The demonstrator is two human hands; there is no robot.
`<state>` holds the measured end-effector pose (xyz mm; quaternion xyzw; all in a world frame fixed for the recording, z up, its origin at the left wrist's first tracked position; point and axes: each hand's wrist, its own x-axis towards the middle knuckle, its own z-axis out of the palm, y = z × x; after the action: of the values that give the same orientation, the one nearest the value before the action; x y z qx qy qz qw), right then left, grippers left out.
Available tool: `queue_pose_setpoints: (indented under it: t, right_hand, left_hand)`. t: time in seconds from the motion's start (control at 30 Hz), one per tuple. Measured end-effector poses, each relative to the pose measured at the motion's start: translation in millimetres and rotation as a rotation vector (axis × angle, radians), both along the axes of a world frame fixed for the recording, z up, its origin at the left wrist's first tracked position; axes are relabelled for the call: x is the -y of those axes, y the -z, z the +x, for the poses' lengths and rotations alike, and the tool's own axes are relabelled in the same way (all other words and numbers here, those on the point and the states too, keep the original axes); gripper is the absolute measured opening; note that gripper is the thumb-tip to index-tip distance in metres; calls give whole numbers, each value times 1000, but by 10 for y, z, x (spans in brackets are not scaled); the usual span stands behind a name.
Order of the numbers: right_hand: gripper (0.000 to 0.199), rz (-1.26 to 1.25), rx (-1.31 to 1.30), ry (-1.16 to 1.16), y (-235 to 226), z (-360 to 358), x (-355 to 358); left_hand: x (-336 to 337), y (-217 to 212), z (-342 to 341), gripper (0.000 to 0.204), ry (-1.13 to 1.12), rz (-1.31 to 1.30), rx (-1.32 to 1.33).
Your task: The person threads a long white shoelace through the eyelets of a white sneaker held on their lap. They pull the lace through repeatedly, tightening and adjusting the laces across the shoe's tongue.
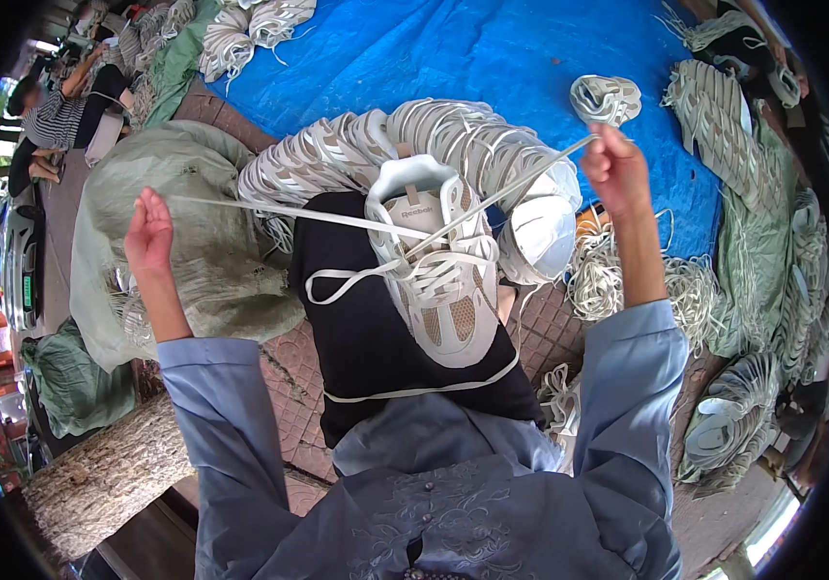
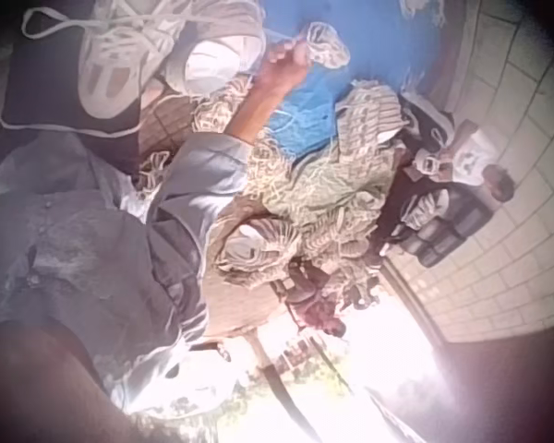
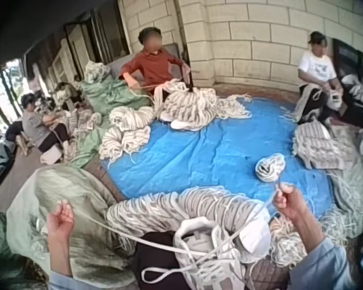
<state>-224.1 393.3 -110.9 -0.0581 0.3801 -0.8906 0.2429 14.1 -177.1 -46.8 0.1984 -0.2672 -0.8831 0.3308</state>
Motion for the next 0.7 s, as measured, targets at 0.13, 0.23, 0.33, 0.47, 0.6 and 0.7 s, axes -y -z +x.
queue_pose_setpoints:
  t: [0.13, 0.23, 0.33, 0.47, 0.6, 0.7]
  right_hand:
    - [20, -39, 36, 124, 237, -633, -934]
    - [20, 61, -31, 276, 88, -851, -1274]
    - [21, 249, -103, 370, -38, -913, -1302]
    - [22, 265, -94, 441, -110, -1061, -1506]
    - [23, 314, -191, 356, -372, -1025, -1632]
    - [23, 383, -215, 331, -535, -898, -1362]
  left_hand:
    - [995, 432, 459, 12, -117, -98, 435]
    - [350, 303, 265, 14, 51, -612, 1102]
    - [-768, 42, -93, 22, -178, -2129, 1412]
    - [-2342, -124, -89, 15, 245, -2195, 306]
    - [-3092, 263, -104, 17, 312, -2163, 327]
    - [-3142, 402, -121, 15, 292, -2190, 407]
